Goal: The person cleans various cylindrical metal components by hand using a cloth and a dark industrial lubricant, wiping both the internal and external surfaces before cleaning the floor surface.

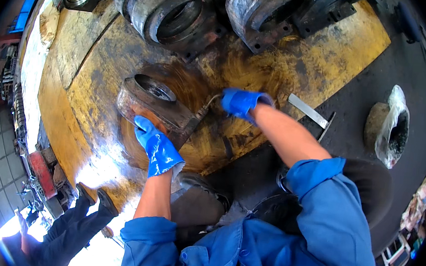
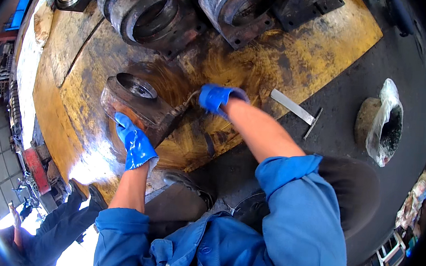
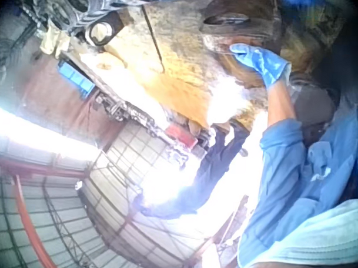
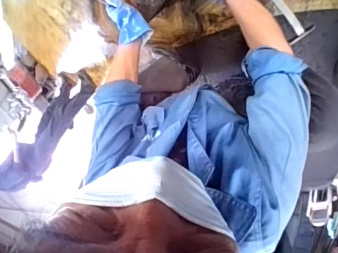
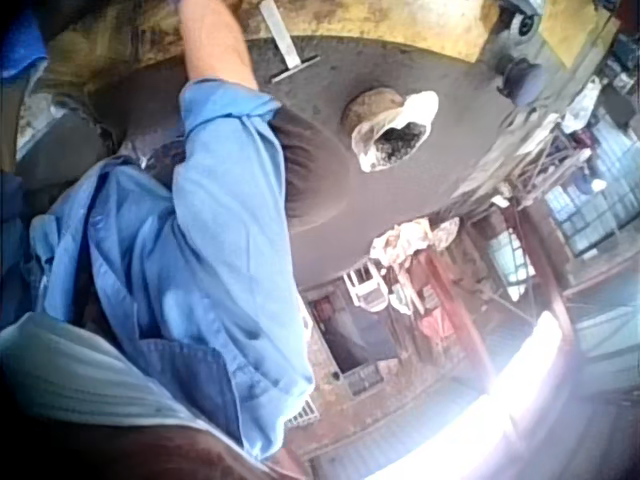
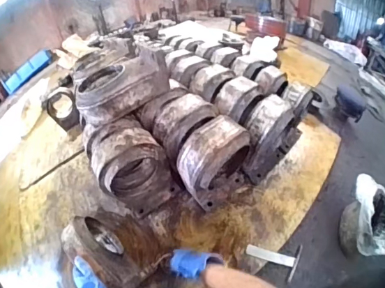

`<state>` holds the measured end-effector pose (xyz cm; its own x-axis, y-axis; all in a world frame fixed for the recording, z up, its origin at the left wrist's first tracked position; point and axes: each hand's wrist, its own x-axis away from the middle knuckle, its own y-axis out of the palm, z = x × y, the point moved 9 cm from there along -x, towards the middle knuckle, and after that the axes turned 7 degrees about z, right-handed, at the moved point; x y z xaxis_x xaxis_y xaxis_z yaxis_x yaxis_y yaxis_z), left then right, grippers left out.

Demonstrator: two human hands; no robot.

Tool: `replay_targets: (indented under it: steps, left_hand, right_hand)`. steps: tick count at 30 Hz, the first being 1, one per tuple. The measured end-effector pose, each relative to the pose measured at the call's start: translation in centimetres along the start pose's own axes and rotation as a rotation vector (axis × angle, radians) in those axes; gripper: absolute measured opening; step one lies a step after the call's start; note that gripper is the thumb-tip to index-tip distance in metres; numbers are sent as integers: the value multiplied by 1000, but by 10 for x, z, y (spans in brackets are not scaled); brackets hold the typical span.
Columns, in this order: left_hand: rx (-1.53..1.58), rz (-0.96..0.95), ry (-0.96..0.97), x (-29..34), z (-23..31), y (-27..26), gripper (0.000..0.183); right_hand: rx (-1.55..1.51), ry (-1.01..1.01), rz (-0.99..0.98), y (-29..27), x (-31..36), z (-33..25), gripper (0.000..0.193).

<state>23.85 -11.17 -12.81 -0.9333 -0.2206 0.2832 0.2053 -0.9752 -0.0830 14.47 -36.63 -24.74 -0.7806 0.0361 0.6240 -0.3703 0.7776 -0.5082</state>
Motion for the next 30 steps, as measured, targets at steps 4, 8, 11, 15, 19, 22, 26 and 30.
replay_targets:
  steps: [4, 8, 11, 15, 19, 22, 26, 30]
  left_hand:
    - [-26, -142, -58, 38, -36, 71, 33]
    - [0, -43, 27, 15, 4, 32, 33]
    - [15, -136, -58, 32, -26, 58, 34]
    - [-13, -3, 52, 18, -11, 36, 36]
    - [39, -174, -49, 16, -21, 42, 35]
    - [-15, -70, -53, 19, -17, 34, 34]
    - [35, -101, -7, 5, -12, 23, 34]
    - [62, -130, -19, 12, -31, 44, 34]
  right_hand:
    - [250, -18, 18, 29, -29, 171, 35]
    - [228, -244, 210, 16, 0, 5, 33]
    - [199, -93, 172, 6, -9, 95, 33]
    - [-213, 153, 103, -9, 2, 84, 37]
    - [-43, 69, 212, 11, 3, 50, 39]
    - [85, 40, 23, 6, -2, 48, 39]
    - [46, -107, 168, 2, 20, 13, 39]
    - [-48, 25, 183, 28, -6, 57, 38]
